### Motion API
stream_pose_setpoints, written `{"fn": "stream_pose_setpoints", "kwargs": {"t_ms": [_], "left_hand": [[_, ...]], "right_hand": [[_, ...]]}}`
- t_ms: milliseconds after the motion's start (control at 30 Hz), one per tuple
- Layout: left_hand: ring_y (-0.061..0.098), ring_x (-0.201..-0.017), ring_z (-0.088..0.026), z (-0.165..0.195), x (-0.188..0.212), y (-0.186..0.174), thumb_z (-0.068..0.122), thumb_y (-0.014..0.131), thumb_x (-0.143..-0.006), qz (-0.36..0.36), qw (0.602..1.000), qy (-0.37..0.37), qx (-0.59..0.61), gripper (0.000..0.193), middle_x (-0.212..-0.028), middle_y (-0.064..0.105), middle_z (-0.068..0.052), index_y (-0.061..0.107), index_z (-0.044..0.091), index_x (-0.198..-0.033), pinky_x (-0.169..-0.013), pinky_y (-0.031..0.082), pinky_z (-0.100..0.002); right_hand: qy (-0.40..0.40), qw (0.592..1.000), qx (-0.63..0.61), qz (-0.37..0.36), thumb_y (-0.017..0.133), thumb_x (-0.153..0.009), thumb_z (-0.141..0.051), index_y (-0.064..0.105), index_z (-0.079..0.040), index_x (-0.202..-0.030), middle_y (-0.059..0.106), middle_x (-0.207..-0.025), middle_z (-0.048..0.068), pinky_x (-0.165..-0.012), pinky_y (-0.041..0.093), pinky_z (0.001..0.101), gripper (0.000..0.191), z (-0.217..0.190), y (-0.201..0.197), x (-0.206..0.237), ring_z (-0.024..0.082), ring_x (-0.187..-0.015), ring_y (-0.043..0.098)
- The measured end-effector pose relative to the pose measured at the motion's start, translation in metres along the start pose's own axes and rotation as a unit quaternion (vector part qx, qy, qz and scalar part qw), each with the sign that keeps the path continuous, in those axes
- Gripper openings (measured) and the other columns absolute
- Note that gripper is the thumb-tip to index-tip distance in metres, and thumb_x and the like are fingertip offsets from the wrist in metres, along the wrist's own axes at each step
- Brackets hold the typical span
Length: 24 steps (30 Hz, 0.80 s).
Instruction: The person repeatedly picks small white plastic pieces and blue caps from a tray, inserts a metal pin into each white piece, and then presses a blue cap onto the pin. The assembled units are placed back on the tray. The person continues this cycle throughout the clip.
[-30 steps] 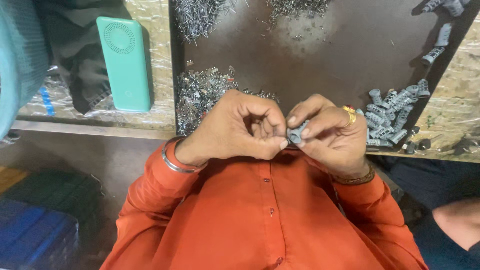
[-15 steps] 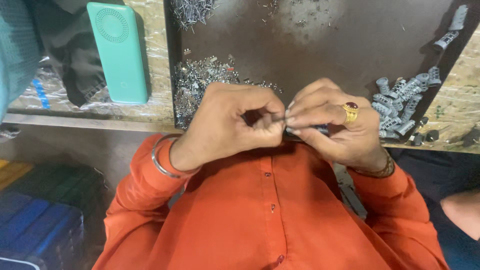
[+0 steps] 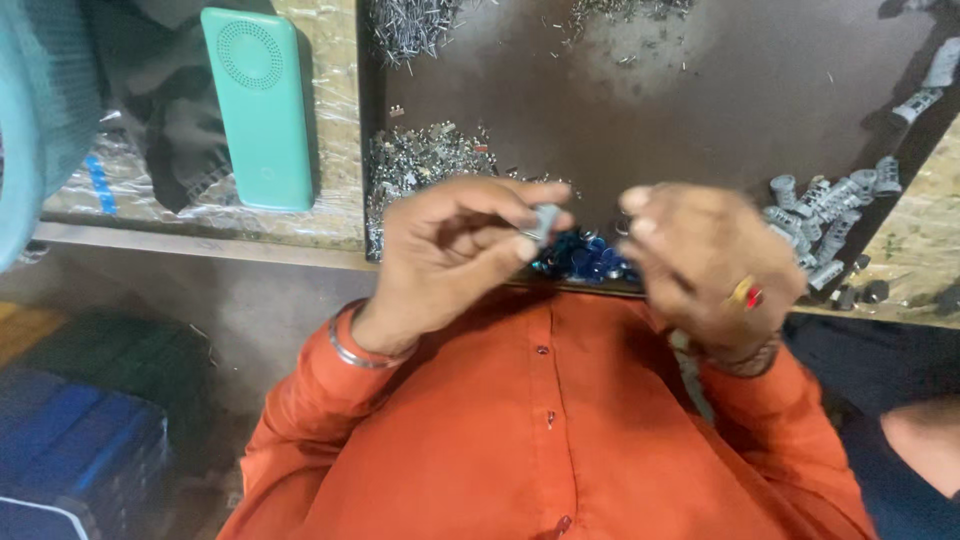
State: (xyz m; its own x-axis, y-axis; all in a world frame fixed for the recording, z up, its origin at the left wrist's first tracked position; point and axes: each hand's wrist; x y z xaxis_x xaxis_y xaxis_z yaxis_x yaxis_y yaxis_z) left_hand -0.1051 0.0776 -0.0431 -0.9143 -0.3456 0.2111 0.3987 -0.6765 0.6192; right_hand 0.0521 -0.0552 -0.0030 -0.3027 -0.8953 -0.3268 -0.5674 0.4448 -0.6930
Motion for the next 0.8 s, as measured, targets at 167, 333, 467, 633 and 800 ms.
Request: {"fn": "stream_pose_setpoints", "kwargs": {"t_ms": [167, 333, 467, 633, 800], "left_hand": [[0.072, -0.114, -0.020, 0.007, 0.010, -0.028, -0.013, 0.070, -0.102, -0.003, 0.993, 0.079, -0.091, 0.017, -0.132, 0.065, -0.018, 0.068, -0.004, -0.116, -0.106, 0.059, -0.032], [0.069, -0.116, -0.018, -0.004, 0.016, -0.028, -0.011, 0.074, -0.101, -0.052, 0.980, 0.125, -0.145, 0.017, -0.129, 0.067, -0.016, 0.070, -0.002, -0.115, -0.104, 0.057, -0.028], [0.070, -0.113, -0.017, -0.006, 0.019, -0.027, -0.009, 0.074, -0.096, 0.025, 0.983, 0.100, -0.151, 0.024, -0.123, 0.070, -0.016, 0.070, -0.001, -0.119, -0.102, 0.058, -0.028], [0.072, -0.108, -0.017, -0.014, 0.010, -0.027, -0.006, 0.076, -0.098, -0.005, 0.983, 0.079, -0.163, 0.020, -0.123, 0.072, -0.017, 0.073, 0.001, -0.116, -0.094, 0.060, -0.027], [0.073, -0.108, -0.017, -0.021, 0.002, -0.022, -0.002, 0.077, -0.098, -0.025, 0.978, 0.087, -0.189, 0.018, -0.123, 0.072, -0.016, 0.074, 0.003, -0.115, -0.094, 0.060, -0.026]], "right_hand": [[-0.081, 0.982, 0.049, -0.162, 0.084, -0.085, -0.009, 0.073, -0.009, -0.113, 0.072, -0.119, 0.008, -0.075, 0.058, 0.0363, 0.030, 0.016, 0.009, -0.008, 0.027, -0.097, 0.067], [0.093, 0.976, 0.016, -0.195, 0.082, -0.078, -0.007, 0.069, -0.004, -0.105, 0.069, -0.110, 0.010, -0.079, 0.056, 0.0377, 0.030, 0.024, 0.045, 0.018, 0.029, -0.097, 0.066], [0.267, 0.943, -0.136, -0.147, 0.080, -0.088, -0.006, 0.067, -0.002, -0.100, 0.073, -0.102, 0.009, -0.077, 0.059, 0.0255, 0.019, 0.025, 0.042, 0.058, 0.014, -0.086, 0.074], [0.343, 0.801, -0.491, -0.020, 0.066, -0.097, 0.010, 0.066, 0.007, -0.114, 0.068, -0.113, 0.016, -0.091, 0.062, 0.0293, 0.016, 0.018, 0.021, 0.073, 0.018, -0.099, 0.071], [0.286, 0.862, -0.414, 0.057, 0.067, -0.097, 0.010, 0.067, 0.006, -0.114, 0.066, -0.114, 0.016, -0.088, 0.064, 0.0283, 0.017, 0.000, 0.017, 0.059, 0.018, -0.096, 0.074]]}}
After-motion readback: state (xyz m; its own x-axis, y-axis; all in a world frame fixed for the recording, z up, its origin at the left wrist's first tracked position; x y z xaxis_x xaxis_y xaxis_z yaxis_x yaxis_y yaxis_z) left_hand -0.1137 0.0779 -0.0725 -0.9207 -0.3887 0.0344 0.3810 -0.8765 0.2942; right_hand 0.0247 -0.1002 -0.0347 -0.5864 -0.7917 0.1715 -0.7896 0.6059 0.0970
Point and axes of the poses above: each hand's wrist, its own x-axis away from the middle knuckle, its own y-axis out of the palm, z = x × y
